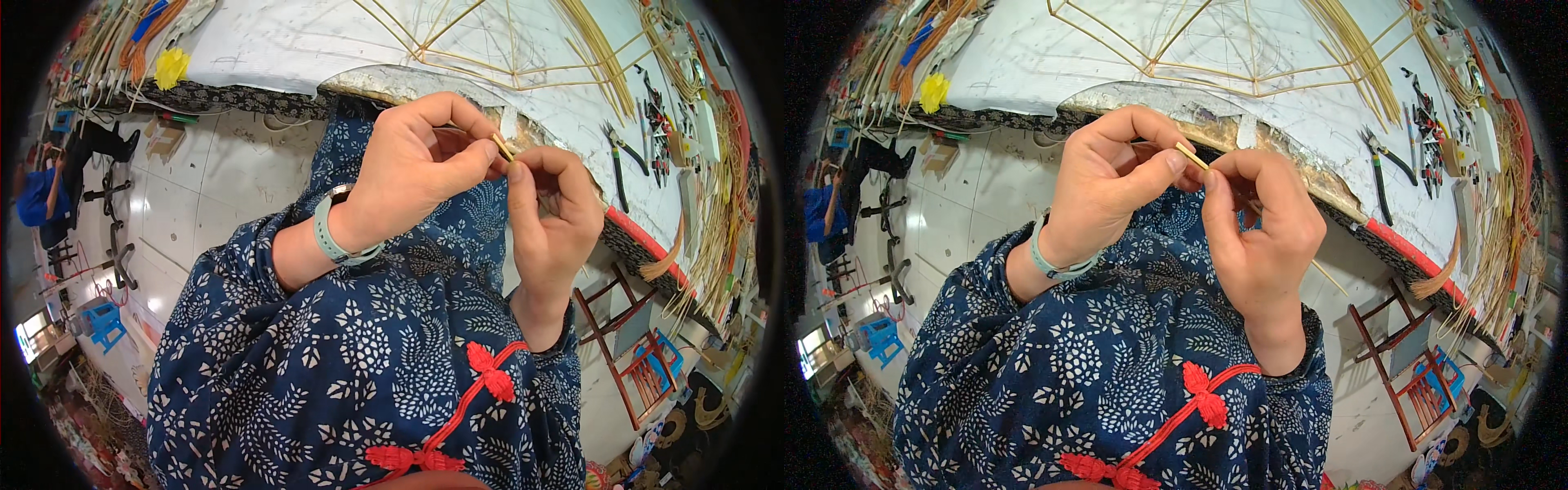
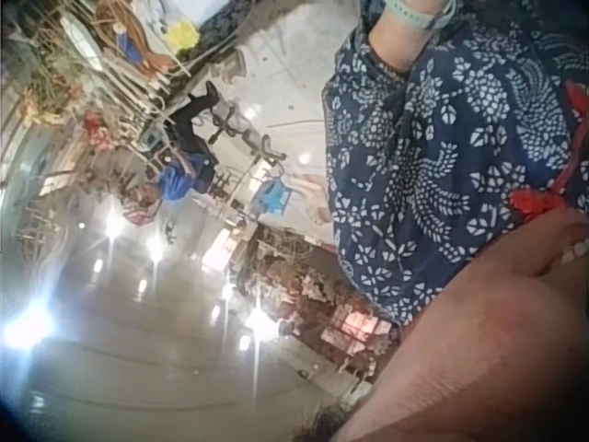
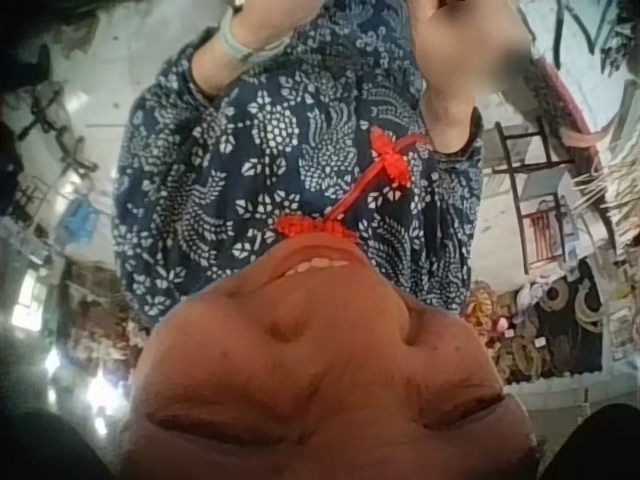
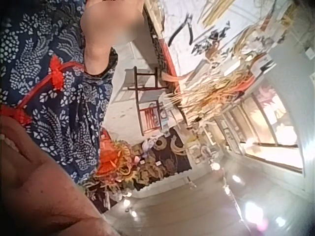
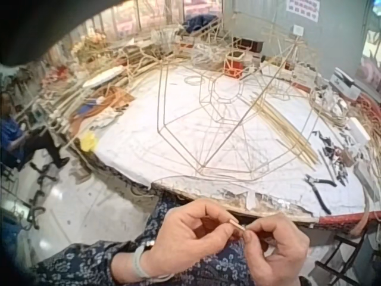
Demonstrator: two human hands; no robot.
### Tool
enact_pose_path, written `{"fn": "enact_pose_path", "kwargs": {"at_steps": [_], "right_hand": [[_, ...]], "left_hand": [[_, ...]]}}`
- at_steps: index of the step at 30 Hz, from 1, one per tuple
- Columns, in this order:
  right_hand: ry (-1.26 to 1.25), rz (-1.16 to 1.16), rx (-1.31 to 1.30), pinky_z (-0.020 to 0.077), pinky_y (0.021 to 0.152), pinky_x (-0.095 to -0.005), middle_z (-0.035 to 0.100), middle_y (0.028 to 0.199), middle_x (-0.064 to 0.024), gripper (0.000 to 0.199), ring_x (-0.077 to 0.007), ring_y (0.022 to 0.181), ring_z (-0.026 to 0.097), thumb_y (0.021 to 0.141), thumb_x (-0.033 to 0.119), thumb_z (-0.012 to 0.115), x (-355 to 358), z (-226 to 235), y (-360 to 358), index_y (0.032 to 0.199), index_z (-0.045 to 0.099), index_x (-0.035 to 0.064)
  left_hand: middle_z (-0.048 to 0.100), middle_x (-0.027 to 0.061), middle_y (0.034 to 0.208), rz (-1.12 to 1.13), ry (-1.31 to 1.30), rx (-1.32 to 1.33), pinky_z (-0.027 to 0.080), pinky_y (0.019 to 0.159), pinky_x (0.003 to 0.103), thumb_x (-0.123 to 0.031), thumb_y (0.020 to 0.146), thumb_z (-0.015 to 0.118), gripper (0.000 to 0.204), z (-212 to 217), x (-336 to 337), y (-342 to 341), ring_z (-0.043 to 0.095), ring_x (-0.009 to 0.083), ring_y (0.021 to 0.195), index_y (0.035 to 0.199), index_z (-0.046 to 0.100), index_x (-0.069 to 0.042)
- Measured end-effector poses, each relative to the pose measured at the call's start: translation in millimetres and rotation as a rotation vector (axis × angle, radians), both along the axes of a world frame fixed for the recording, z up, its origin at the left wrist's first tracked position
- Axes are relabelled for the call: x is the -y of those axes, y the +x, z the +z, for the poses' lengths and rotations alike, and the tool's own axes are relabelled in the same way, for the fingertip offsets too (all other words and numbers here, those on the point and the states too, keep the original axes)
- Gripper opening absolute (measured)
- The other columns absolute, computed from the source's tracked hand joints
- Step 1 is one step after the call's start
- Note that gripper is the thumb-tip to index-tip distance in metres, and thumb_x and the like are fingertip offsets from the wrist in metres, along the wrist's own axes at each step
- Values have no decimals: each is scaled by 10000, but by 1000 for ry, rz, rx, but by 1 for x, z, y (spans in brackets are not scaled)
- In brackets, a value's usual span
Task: Assembling a complex geometric framework by gluing thin bamboo sticks together at specific junctions.
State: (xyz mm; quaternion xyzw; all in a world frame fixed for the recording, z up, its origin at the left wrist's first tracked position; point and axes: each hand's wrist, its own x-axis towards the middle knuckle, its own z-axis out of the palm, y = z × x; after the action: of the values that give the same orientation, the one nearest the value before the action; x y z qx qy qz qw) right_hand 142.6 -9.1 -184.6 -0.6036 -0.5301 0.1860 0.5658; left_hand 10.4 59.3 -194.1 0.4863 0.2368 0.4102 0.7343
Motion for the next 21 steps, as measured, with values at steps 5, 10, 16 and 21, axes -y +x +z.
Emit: {"fn": "enact_pose_path", "kwargs": {"at_steps": [5, 10, 16, 21], "right_hand": [[-54, 21, -88, 371, 472, -175, 572, 698, -22, 47, -40, 542, 489, 772, -19, 622, 0, 2, -1, 803, 595, 3], [-128, 70, -165, 395, 491, -182, 585, 708, -26, 44, -45, 559, 505, 768, -29, 614, -1, 4, 2, 808, 617, -10], [-65, 52, -153, 430, 533, -194, 597, 714, -38, 62, -64, 586, 532, 749, -45, 615, -4, -2, -2, 802, 627, -15], [-35, 29, -144, 444, 551, -199, 602, 716, -45, 66, -73, 602, 545, 735, -49, 623, -2, -6, -2, 791, 627, -14]], "left_hand": [[552, 56, 864, 6, 8, -12, 528, 705, 268, 23, 830, 569, 38, 0, 0, 1, 614, 142, 772, 842, 533, 22], [498, 38, 855, -4, 3, -43, 513, 693, 265, 46, 808, 552, 62, -3, -2, 2, 599, 129, 754, 798, 508, 4], [486, 36, 849, 17, 16, -53, 507, 694, 265, 55, 800, 534, 64, -8, -2, 5, 588, 122, 739, 790, 501, 2], [481, 39, 848, 27, 3, -33, 509, 685, 258, 50, 805, 521, 64, -12, 1, 8, 577, 116, 747, 786, 487, -1]]}}
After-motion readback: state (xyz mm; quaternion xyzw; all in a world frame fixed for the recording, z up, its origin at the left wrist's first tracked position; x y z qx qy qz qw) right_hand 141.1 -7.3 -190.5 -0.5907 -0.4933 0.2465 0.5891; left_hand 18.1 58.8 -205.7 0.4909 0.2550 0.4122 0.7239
